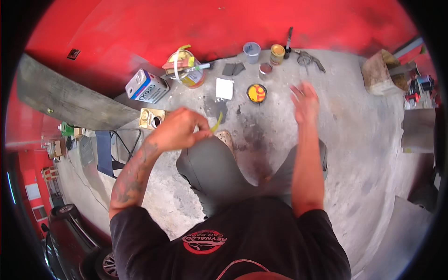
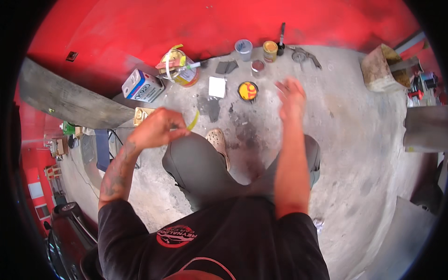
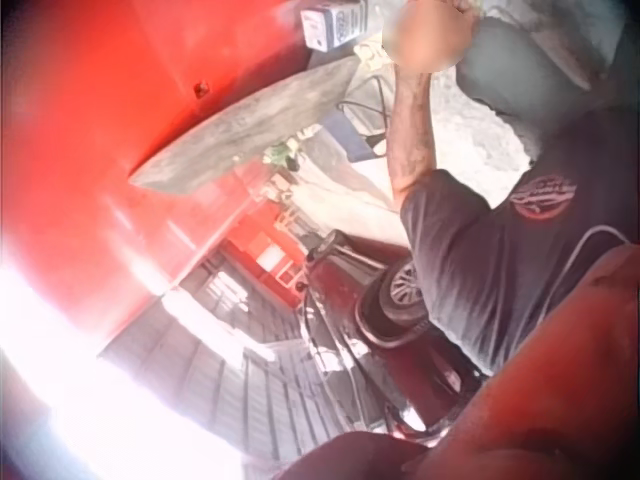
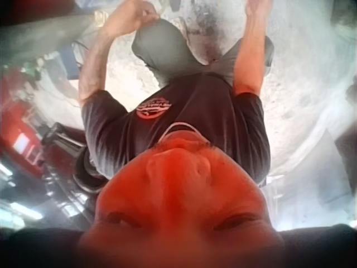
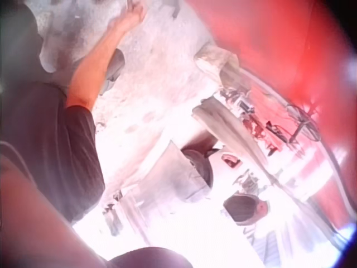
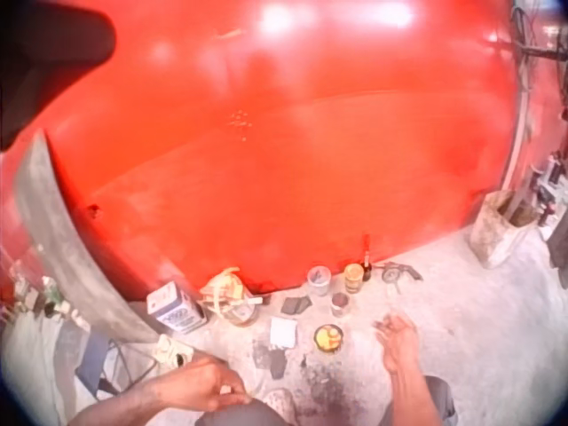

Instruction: The person carries a small metal container through an auto shop, pours a dark liquid from a larger black can into the container, and then uses a thin applicator to mix the liquid and apply it to a small yellow and red component while holding it by hand.

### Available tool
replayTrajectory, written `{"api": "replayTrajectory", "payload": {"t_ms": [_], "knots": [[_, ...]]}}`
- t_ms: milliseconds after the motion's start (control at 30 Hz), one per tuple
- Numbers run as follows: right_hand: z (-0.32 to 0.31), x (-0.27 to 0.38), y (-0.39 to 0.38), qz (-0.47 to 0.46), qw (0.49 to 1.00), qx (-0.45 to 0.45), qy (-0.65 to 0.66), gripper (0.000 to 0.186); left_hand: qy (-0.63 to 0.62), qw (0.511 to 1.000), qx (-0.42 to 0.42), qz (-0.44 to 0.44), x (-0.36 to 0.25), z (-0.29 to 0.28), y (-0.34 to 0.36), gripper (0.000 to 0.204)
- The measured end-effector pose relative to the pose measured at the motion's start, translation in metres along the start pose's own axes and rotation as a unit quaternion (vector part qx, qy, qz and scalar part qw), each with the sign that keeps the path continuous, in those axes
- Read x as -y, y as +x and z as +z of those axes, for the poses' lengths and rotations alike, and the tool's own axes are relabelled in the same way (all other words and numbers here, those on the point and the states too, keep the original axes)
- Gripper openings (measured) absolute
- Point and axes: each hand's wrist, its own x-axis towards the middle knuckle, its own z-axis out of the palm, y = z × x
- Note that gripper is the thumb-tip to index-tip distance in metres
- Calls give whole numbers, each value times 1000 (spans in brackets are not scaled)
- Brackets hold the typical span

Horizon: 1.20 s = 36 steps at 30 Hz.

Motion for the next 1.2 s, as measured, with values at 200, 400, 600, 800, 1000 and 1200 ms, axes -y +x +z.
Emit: {"api": "replayTrajectory", "payload": {"t_ms": [200,400,600,800,1000,1200], "knots": [[-17,-22,-42,74,983,150,79,92,-427,897,-104,32,37,46,8,27],[38,-28,-46,91,928,341,116,140,-529,845,12,70,-6,66,90,54],[55,-12,-31,97,918,378,71,139,-628,776,30,53,-19,68,126,52],[48,3,7,81,918,389,12,114,-514,854,-19,80,-3,39,139,53],[1,2,-1,77,958,198,-193,71,-3,954,-244,176,50,-64,166,50],[-72,-46,-56,132,956,123,-233,61,353,899,-258,30,85,-209,214,56]]}}
